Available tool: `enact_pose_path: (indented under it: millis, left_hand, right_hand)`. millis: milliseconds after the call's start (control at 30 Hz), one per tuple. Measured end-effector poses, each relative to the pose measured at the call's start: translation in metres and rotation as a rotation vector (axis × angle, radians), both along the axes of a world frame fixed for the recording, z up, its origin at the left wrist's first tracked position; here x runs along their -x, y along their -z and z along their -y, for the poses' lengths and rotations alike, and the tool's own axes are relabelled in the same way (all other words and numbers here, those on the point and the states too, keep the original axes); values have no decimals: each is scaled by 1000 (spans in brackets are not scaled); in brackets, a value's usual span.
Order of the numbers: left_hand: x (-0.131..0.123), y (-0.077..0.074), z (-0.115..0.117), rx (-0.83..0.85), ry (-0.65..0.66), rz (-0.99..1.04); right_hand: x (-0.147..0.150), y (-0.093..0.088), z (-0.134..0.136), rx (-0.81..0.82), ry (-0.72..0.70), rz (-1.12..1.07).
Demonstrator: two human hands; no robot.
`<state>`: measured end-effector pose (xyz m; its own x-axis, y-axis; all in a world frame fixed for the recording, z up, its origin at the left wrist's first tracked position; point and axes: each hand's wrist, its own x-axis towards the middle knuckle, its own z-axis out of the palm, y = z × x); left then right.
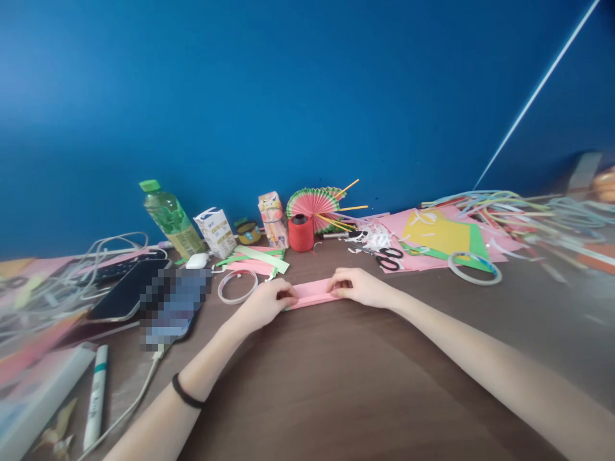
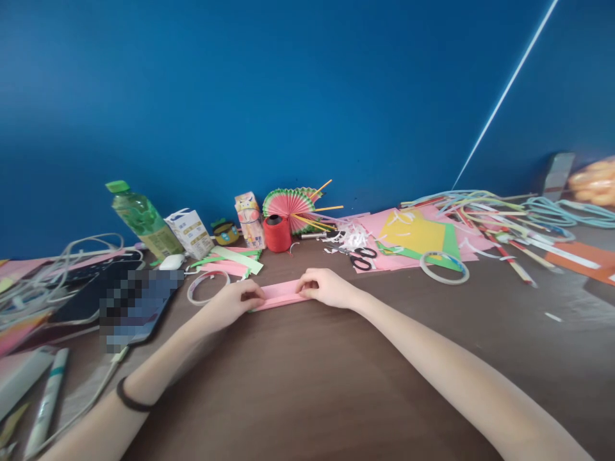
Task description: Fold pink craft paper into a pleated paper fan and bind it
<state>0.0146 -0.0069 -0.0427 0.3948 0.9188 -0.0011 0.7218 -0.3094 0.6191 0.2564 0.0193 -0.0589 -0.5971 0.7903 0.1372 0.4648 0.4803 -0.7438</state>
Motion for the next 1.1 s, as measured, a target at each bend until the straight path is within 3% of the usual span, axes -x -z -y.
enact_pose_path:
  millis: [367,767,1100]
  left_hand:
    - [-3,0,1,-9,21,-2]
    - [-9,-1,6,-38,81,-25]
    - [-8,-1,4,-75,169,-98]
  right_hand:
    - [0,3,-2,60,-17,-40]
    - [5,2,1,9,-2,-11]
    - [1,6,2,-96,-160,21]
